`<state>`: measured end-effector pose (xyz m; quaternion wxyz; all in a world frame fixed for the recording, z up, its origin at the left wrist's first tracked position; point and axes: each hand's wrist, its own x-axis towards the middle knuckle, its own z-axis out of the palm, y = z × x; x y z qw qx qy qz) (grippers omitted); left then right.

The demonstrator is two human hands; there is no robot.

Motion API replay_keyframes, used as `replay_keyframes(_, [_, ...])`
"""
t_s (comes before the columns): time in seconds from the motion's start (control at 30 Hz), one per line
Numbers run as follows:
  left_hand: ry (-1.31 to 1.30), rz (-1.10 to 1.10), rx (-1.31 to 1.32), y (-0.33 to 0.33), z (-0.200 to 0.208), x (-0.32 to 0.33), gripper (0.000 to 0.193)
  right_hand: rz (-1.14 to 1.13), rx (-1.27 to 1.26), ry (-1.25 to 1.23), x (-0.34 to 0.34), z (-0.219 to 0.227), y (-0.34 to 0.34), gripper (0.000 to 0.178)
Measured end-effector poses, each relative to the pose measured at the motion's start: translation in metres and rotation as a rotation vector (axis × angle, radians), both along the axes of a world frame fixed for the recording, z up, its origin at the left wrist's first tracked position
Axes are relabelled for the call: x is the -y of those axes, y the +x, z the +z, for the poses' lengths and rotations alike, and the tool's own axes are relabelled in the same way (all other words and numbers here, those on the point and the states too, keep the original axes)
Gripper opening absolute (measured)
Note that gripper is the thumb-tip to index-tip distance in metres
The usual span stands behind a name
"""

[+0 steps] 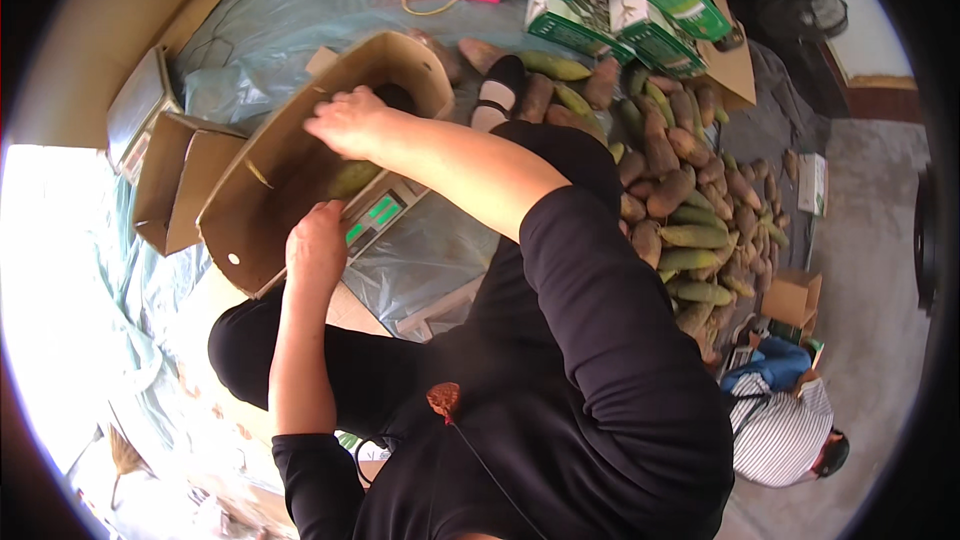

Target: Picking up large produce items from a pile on the floor, weighing them in a cardboard bag, and setting the bag aside.

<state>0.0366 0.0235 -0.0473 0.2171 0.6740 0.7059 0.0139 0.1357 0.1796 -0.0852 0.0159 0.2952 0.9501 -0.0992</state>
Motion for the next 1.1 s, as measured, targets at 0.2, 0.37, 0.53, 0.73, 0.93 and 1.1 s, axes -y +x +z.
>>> replay_keyframes(0.2, [0.005, 0.012, -0.003, -0.002, 0.006, -0.002, 0.021, 0.003, -0.209, -0.247, -0.016, 0.089, 0.041, 0.040])
replay_keyframes(0.37, [-0.016, 0.037, 0.017, 0.003, 0.010, -0.004, 0.024, -0.363, -0.565, -0.236, -0.038, 0.113, 0.176, 0.040])
replay_keyframes(0.53, [-0.038, 0.025, 0.027, -0.003, 0.005, -0.006, 0.029, -0.724, -0.290, -0.103, 0.002, 0.026, 0.333, 0.043])
replay_keyframes(0.73, [-0.045, 0.048, 0.098, 0.002, 0.024, -0.001, 0.043, -0.910, 0.171, -0.323, 0.131, -0.113, 0.443, 0.030])
replay_keyframes(0.93, [-0.052, 0.051, 0.016, -0.015, 0.024, 0.009, 0.049, -1.036, 0.283, -0.599, 0.228, -0.182, 0.433, 0.042])
replay_keyframes(1.1, [-0.057, 0.101, 0.047, -0.023, 0.020, 0.011, 0.053, -1.184, 0.094, -0.629, 0.231, -0.202, 0.389, 0.051])
